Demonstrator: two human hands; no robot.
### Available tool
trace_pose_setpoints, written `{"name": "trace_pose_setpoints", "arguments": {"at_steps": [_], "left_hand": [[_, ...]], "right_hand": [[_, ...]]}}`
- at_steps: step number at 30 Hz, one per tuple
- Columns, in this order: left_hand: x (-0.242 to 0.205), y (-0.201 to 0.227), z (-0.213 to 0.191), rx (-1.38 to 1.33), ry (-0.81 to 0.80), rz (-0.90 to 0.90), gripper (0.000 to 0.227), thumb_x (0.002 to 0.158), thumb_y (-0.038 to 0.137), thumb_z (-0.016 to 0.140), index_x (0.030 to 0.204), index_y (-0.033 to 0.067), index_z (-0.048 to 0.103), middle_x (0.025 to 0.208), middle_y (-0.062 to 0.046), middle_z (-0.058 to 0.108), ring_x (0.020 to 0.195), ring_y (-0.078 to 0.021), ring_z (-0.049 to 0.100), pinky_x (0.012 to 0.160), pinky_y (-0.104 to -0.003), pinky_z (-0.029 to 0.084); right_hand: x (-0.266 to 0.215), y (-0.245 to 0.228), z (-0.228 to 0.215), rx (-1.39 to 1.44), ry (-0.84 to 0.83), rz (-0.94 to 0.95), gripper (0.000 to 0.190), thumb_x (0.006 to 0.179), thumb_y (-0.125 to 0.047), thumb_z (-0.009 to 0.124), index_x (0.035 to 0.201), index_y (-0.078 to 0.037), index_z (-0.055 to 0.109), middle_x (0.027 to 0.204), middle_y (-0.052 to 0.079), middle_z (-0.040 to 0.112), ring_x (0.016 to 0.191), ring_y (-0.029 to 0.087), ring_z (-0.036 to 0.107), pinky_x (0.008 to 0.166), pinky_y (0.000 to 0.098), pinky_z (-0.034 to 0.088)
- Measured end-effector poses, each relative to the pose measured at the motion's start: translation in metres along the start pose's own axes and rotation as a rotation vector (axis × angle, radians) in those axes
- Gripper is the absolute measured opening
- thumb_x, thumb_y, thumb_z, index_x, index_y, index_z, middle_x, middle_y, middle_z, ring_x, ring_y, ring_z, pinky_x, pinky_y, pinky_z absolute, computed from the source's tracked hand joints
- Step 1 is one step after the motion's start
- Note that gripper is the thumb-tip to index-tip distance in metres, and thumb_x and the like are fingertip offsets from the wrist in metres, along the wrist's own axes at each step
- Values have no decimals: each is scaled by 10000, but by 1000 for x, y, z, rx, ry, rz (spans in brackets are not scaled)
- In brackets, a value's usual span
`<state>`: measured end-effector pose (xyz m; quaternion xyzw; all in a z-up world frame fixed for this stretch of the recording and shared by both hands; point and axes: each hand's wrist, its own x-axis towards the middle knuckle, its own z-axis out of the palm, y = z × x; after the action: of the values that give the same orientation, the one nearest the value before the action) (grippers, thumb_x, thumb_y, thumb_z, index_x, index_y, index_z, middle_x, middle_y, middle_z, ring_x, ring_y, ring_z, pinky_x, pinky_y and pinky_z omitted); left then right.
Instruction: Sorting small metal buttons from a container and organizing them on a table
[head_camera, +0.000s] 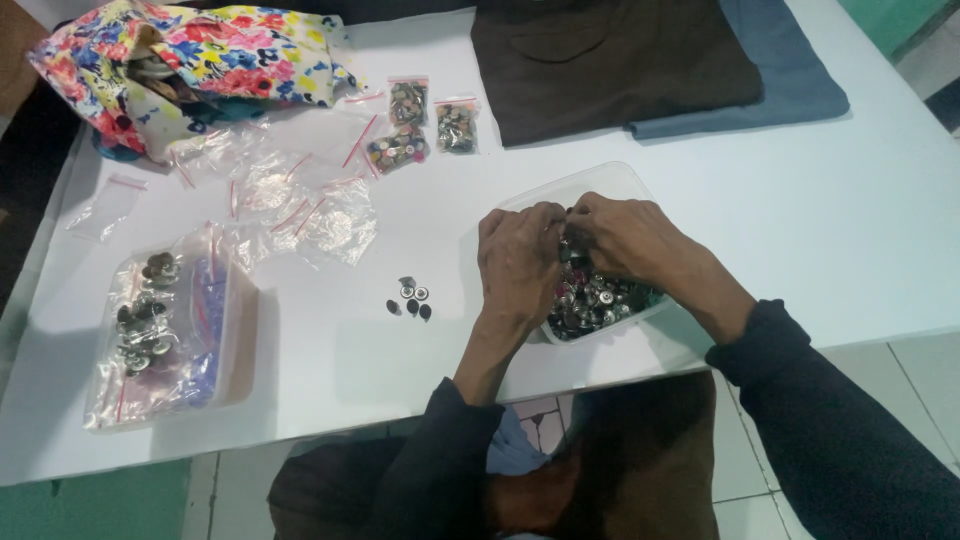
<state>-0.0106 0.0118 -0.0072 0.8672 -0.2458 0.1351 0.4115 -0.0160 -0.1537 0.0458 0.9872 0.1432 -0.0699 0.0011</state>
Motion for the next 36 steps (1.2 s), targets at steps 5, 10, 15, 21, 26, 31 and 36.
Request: {"name": "trace_pose_setpoints", "arguments": {"at_steps": [5, 10, 15, 21, 26, 31, 36], "left_hand": [[-1, -3, 4, 36, -5, -12, 76, 1009, 155, 625, 1068, 203, 626, 863, 2, 719, 955, -196, 728, 1096, -407, 341], [0, 4, -2, 41, -13, -29, 85, 1003, 133, 625, 1052, 201, 639, 859, -8, 730, 960, -193, 735, 1108, -416, 340], [-1, 8, -7, 6, -25, -24, 110, 1000, 111, 621, 1080, 187, 615, 893, -48, 724, 1028, -268, 724, 1116, -470, 358], [-4, 1, -4, 9, -19, 4, 127, 990, 89, 613, 1080, 179, 612, 901, -65, 726, 1013, -281, 729, 1144, -479, 327], [-2, 6, -8, 3, -30, 42, 224, 911, -30, 661, 1080, 110, 611, 913, -156, 729, 977, -389, 716, 1165, -570, 304], [-4, -2, -2, -12, -5, 43, 208, 934, 11, 645, 1078, 155, 608, 884, -74, 738, 953, -313, 748, 1189, -480, 297], [-2, -3, 3, 47, 25, 29, 160, 950, 44, 623, 1050, 169, 619, 867, -57, 761, 923, -269, 762, 1194, -427, 293]], "right_hand": [[0, 6, 13, -110, 20, -53, 348, 879, -219, 619, 1200, -132, 724, 1208, 56, 703, 893, 339, 754, 740, 478, 627], [10, 12, 35, -315, 19, -143, 298, 877, -210, 652, 1163, -177, 729, 1138, 3, 707, 900, 261, 749, 741, 409, 643], [25, 21, 53, -425, 27, -223, 254, 849, -305, 704, 1022, -119, 716, 905, 44, 676, 806, 260, 729, 657, 393, 631], [11, 14, 24, 92, 99, -62, 330, 982, -289, 532, 1034, -45, 748, 905, 189, 741, 872, 434, 743, 722, 546, 617], [10, 13, 6, 385, 58, 41, 358, 979, -255, 544, 1176, -45, 757, 1062, 243, 747, 1037, 463, 702, 886, 557, 570], [-1, 4, -16, 652, 82, 101, 331, 955, -228, 581, 1153, -39, 767, 1123, 294, 727, 1123, 544, 642, 942, 632, 513], [-1, 11, -10, 733, 161, 36, 300, 958, -214, 583, 1133, -63, 773, 1105, 272, 734, 1076, 543, 657, 909, 631, 532]]}}
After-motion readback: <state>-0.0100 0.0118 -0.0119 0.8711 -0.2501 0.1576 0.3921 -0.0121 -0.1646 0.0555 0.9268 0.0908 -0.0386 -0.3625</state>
